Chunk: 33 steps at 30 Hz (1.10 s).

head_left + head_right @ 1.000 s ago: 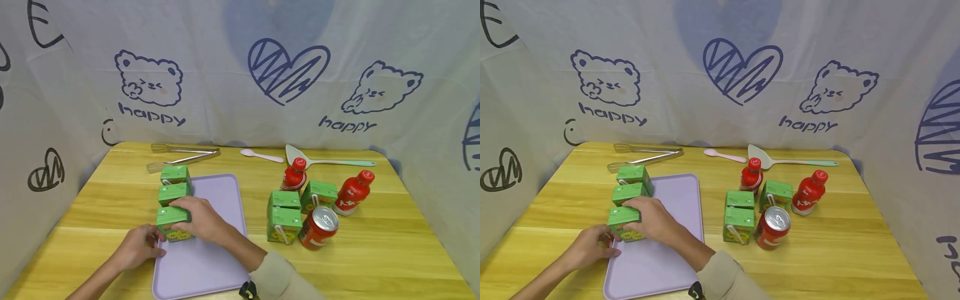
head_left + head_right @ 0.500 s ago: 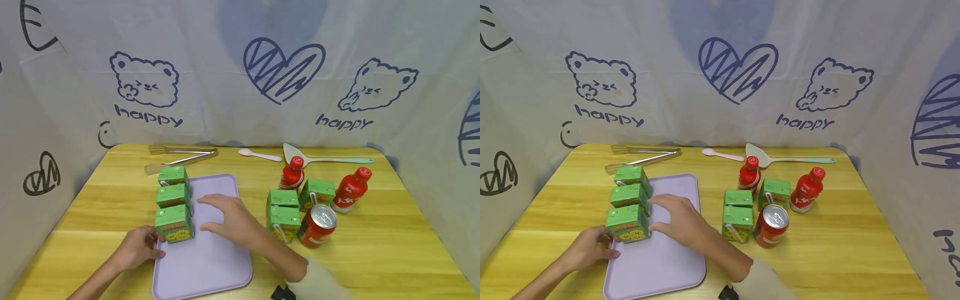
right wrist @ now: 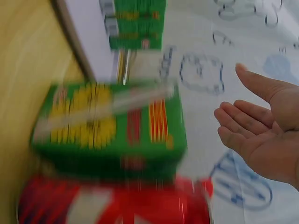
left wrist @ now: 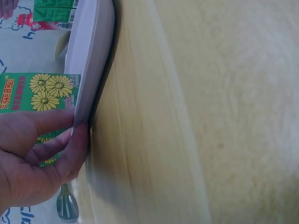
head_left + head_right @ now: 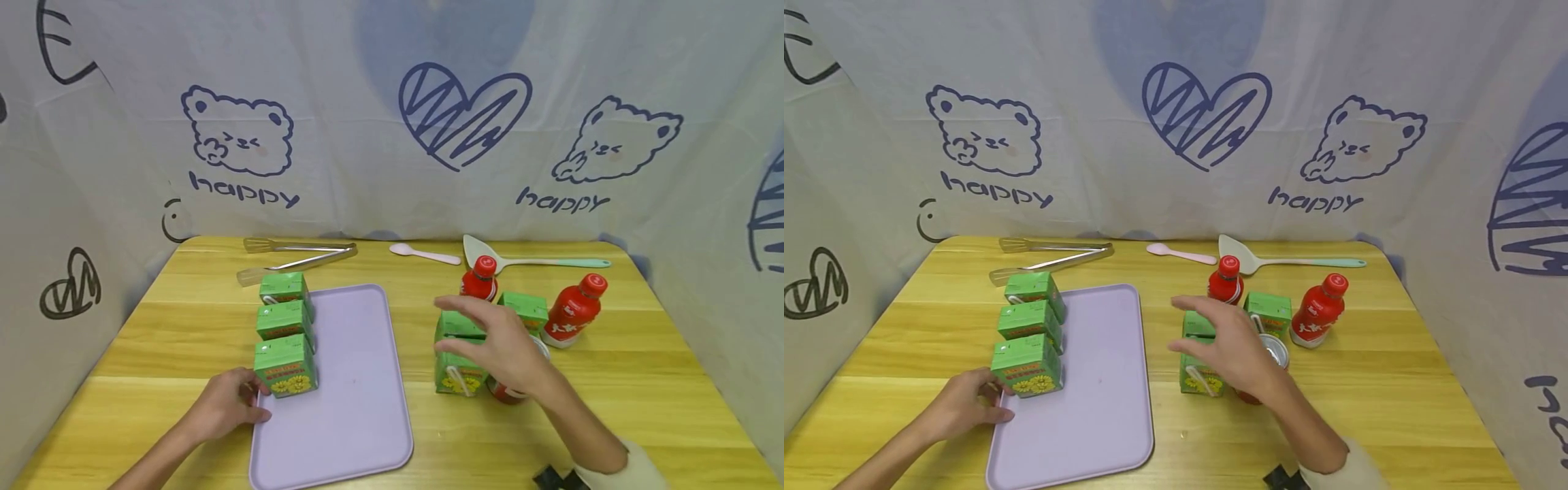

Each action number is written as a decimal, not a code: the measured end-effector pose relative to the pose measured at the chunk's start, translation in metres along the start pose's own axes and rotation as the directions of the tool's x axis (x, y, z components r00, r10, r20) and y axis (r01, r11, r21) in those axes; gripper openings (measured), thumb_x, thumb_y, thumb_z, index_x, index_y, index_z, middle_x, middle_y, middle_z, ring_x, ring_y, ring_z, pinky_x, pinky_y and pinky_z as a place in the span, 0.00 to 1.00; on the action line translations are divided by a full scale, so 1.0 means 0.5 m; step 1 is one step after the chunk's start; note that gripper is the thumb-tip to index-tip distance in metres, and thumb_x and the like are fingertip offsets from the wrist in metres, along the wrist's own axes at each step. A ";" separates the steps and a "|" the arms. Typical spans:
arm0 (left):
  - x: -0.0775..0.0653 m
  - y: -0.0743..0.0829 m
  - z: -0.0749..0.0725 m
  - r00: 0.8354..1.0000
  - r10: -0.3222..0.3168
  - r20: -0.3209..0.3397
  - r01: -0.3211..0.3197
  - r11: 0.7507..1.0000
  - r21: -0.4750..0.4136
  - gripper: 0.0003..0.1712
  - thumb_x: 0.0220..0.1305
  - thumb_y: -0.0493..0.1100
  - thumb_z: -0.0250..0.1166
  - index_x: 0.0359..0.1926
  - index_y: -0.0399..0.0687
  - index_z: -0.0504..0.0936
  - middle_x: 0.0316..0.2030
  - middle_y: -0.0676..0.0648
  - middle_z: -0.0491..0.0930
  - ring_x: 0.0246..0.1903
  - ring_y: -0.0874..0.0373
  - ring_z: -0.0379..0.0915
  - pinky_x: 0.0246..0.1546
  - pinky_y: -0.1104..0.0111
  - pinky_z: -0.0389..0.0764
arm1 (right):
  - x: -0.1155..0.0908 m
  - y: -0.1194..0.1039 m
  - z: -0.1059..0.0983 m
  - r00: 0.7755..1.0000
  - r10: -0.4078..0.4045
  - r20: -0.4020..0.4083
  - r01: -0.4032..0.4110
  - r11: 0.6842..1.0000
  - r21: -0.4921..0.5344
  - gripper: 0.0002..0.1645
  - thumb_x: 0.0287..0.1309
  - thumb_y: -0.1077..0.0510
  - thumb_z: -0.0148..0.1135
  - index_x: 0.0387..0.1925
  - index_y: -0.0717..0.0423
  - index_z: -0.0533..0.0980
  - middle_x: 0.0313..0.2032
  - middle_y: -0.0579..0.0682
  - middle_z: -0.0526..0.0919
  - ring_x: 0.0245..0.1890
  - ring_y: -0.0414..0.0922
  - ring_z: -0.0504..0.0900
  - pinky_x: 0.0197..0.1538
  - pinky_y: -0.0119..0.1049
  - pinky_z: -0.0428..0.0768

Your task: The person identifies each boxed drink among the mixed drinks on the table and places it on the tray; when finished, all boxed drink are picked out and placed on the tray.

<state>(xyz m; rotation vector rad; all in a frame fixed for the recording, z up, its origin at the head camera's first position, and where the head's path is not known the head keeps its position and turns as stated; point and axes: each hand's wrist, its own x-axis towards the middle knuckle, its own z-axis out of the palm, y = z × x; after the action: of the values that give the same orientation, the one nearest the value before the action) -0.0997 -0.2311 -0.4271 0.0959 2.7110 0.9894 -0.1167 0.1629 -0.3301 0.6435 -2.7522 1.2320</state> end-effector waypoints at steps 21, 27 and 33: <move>-0.004 -0.002 -0.002 1.000 -0.006 -0.009 0.006 1.000 0.004 0.19 0.38 0.36 0.77 0.34 0.39 0.80 0.25 0.49 0.76 0.26 0.59 0.69 0.23 0.72 0.71 | -0.019 0.179 -0.120 0.983 0.157 -0.098 -0.175 0.963 -0.206 0.32 0.50 0.54 0.71 0.57 0.59 0.73 0.55 0.59 0.79 0.50 0.56 0.78 0.49 0.53 0.77; -0.005 -0.004 0.001 1.000 -0.001 -0.014 0.001 1.000 -0.001 0.20 0.37 0.36 0.77 0.35 0.39 0.80 0.25 0.49 0.76 0.26 0.59 0.69 0.23 0.73 0.71 | -0.014 0.191 -0.118 0.976 0.196 -0.093 -0.214 0.942 -0.260 0.31 0.48 0.56 0.72 0.55 0.59 0.75 0.52 0.60 0.80 0.41 0.51 0.76 0.40 0.41 0.74; -0.012 0.000 0.006 0.999 -0.034 -0.011 0.033 0.999 -0.025 0.20 0.37 0.35 0.77 0.35 0.41 0.80 0.24 0.49 0.76 0.26 0.59 0.69 0.22 0.72 0.72 | -0.010 0.199 -0.113 0.971 0.209 -0.112 -0.232 0.936 -0.266 0.28 0.47 0.61 0.71 0.53 0.61 0.76 0.51 0.62 0.81 0.43 0.55 0.79 0.45 0.50 0.78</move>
<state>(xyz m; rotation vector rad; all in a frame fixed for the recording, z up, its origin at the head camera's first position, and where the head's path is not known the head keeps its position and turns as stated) -0.0933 -0.2303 -0.4280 0.0405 2.7007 1.0160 -0.1579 0.2644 -0.3625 0.2577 -2.9098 0.8512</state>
